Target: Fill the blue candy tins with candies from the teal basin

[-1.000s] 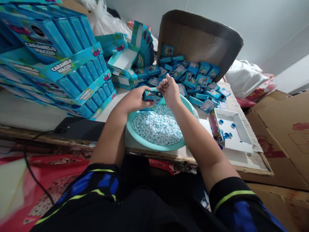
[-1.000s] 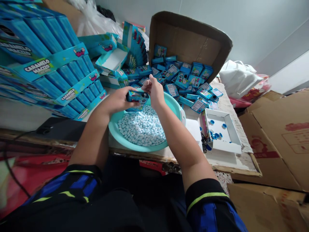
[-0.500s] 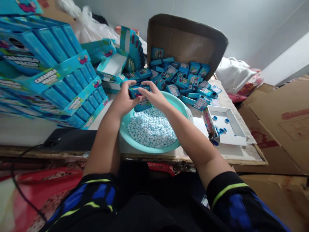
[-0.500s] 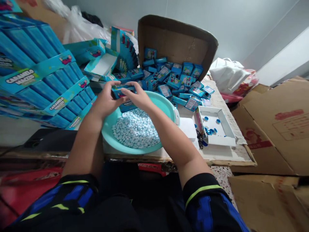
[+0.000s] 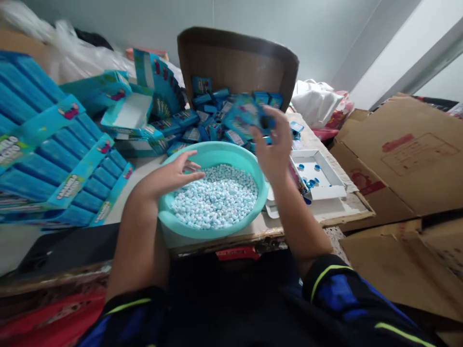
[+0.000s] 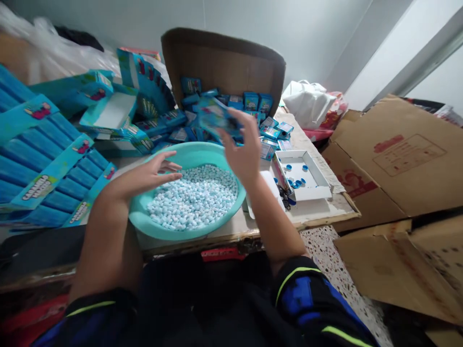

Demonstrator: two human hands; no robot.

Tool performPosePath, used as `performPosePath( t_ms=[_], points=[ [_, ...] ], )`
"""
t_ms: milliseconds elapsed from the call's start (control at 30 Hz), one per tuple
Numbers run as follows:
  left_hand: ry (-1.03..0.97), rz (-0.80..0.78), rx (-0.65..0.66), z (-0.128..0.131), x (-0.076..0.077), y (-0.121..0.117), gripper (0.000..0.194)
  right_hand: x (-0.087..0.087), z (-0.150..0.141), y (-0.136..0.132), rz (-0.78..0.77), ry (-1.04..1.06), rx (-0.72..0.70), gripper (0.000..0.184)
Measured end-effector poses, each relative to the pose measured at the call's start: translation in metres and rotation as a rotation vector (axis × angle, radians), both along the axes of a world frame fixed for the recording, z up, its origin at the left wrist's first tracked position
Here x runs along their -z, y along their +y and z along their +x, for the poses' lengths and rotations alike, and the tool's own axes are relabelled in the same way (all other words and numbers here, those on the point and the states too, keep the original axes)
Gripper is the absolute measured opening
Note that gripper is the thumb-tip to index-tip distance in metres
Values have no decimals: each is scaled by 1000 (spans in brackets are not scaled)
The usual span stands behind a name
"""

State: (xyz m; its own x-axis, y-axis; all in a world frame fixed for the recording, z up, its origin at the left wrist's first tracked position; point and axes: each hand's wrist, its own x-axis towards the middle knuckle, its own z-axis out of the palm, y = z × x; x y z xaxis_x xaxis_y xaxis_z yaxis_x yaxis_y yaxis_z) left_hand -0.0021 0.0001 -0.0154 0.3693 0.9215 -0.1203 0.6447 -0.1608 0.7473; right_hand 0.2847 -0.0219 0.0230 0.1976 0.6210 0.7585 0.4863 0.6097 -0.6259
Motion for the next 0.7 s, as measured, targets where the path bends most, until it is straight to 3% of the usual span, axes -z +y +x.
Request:
performPosePath(
  t_ms=[100,200,300,400,467,567,633,700],
  points=[
    [137,37,41,3,-2,0,88,29,71,-23,-92,-5,240,58],
    [192,42,38,5,-2,5,80,67,117,-35,-190,23,304,69],
    [150,27,34,4,0,9,80,99,129,-43,-292,75,306,73],
    [99,66,30,5,-4,4,78,114,123,-49,-359,59,270,79],
    [120,74,90,17,-17,-5,73,113,122,-54,-327,52,247,81],
    [171,20,327,61,-51,-24,58,108,138,-66,-155,50,303,71],
    [200,40,479,99,-75,-28,47,113,158,-75,-34,78,464,58],
    [306,174,517,135,-86,-18,37,131,181,-81,24,152,674,51]
  ],
)
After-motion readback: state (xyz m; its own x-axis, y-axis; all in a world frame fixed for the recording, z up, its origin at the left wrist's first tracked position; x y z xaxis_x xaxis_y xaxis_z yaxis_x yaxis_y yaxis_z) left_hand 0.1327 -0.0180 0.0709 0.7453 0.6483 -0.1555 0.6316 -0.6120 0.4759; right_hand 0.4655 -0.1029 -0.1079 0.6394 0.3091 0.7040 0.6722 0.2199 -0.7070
